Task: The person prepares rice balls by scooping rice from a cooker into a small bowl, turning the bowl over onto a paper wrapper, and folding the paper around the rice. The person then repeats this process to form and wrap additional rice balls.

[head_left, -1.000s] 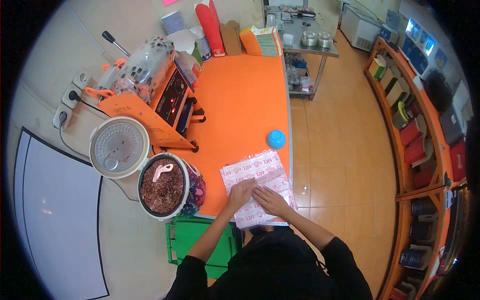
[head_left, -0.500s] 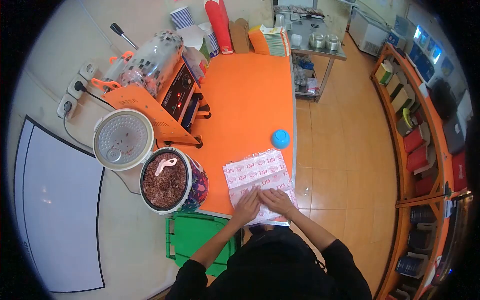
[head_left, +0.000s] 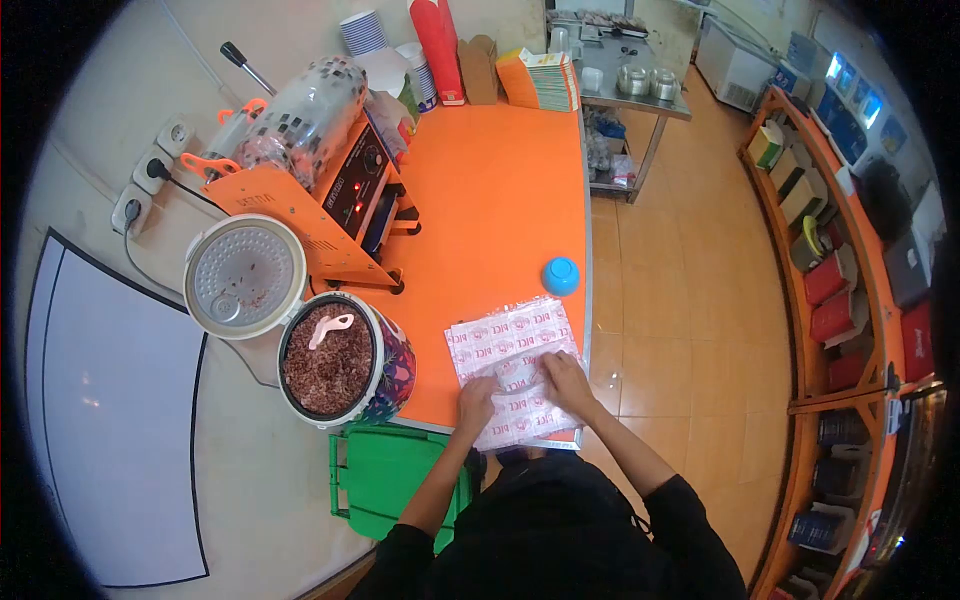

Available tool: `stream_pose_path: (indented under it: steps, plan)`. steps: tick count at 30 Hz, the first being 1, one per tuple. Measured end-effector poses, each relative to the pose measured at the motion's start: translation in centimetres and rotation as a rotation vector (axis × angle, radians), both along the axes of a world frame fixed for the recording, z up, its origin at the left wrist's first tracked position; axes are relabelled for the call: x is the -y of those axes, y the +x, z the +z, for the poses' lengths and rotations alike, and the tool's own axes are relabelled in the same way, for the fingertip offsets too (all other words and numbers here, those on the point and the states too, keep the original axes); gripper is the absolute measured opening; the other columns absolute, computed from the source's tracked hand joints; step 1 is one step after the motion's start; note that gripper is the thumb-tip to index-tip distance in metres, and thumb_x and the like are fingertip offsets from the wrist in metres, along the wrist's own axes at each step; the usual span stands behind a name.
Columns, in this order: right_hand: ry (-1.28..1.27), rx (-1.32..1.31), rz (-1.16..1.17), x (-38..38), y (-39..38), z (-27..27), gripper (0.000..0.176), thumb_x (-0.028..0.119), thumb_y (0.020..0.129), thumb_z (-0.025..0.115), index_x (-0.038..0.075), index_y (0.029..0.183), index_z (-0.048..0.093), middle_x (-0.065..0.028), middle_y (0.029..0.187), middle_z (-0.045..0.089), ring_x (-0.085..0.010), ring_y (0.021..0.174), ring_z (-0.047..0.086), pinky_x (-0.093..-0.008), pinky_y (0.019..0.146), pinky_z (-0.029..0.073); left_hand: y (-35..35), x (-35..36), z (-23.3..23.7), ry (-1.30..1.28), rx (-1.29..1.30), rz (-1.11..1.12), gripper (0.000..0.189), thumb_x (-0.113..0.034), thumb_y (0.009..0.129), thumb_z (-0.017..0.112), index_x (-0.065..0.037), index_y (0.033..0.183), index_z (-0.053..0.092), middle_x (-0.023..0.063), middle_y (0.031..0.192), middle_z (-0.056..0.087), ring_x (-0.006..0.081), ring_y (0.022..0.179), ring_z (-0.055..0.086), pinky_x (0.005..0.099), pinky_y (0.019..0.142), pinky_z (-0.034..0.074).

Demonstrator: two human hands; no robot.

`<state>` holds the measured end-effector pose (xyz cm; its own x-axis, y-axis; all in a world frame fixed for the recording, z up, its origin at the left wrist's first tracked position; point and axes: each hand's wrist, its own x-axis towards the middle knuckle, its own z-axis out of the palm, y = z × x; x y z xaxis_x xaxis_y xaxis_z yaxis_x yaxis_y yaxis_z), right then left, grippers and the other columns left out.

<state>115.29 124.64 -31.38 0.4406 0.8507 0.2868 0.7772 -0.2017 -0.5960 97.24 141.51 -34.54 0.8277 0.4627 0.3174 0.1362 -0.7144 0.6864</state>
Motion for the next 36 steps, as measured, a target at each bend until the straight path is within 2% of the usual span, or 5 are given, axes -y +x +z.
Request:
stream_pose_path:
  steps: [4,10,19,28,36]
  plan:
    - [-0.095,-0.077,-0.103,-2.0,0.9,0.7,0.032,0.004,0.076,0.060,0.007,0.108,0.056,-0.0170,0.100,0.059,-0.0360,0.091,0.058,-0.0450,0.080,0.047,1.6,-0.1,2.6,-0.337,0.023,0.168,0.025,0.006,0.072,0.062,-0.002,0.096,0.063,0.0165,0.104,0.061,0.0374,0.098,0.060,0.0437,0.090,0.049]
    - [-0.160,0.353,0.031,-5.5,1.3,1.9,0.025,0.007,0.074,0.062,0.005,0.099,0.063,-0.0133,0.092,0.063,-0.0316,0.090,0.063,-0.0444,0.077,0.050,5.4,-1.3,7.2,0.146,-0.453,0.095,0.024,0.002,0.068,0.066,-0.002,0.092,0.063,0.0163,0.093,0.059,0.0348,0.104,0.056,0.0458,0.083,0.049]
    - [-0.253,0.187,-0.019,-3.6,-0.8,-0.5,0.024,0.010,0.074,0.063,-0.002,0.095,0.063,-0.0140,0.089,0.063,-0.0326,0.077,0.065,-0.0414,0.066,0.055,3.4,1.7,1.5,0.242,-0.244,0.230,0.019,0.000,0.076,0.058,-0.001,0.095,0.062,0.0155,0.086,0.058,0.0364,0.074,0.062,0.0473,0.072,0.052]
    - [-0.010,0.013,-0.010,0.2,-3.1,-0.8,0.055,0.005,0.074,0.062,-0.007,0.126,0.054,-0.0199,0.108,0.052,-0.0351,0.104,0.052,-0.0397,0.086,0.049,1.0,7.0,1.3,0.179,-0.160,0.290,0.062,-0.009,0.086,0.058,0.000,0.144,0.038,0.0247,0.132,0.044,0.0389,0.123,0.043,0.0463,0.105,0.036]
    - [0.240,-0.086,-0.173,-0.4,-4.3,0.9,0.069,0.003,0.066,0.069,0.002,0.134,0.054,-0.0171,0.121,0.053,-0.0358,0.112,0.051,-0.0440,0.097,0.044,3.3,5.6,4.0,-1.553,0.386,0.358,0.047,-0.026,0.100,0.052,-0.003,0.140,0.044,0.0098,0.134,0.052,0.0221,0.126,0.046,0.0378,0.111,0.033]
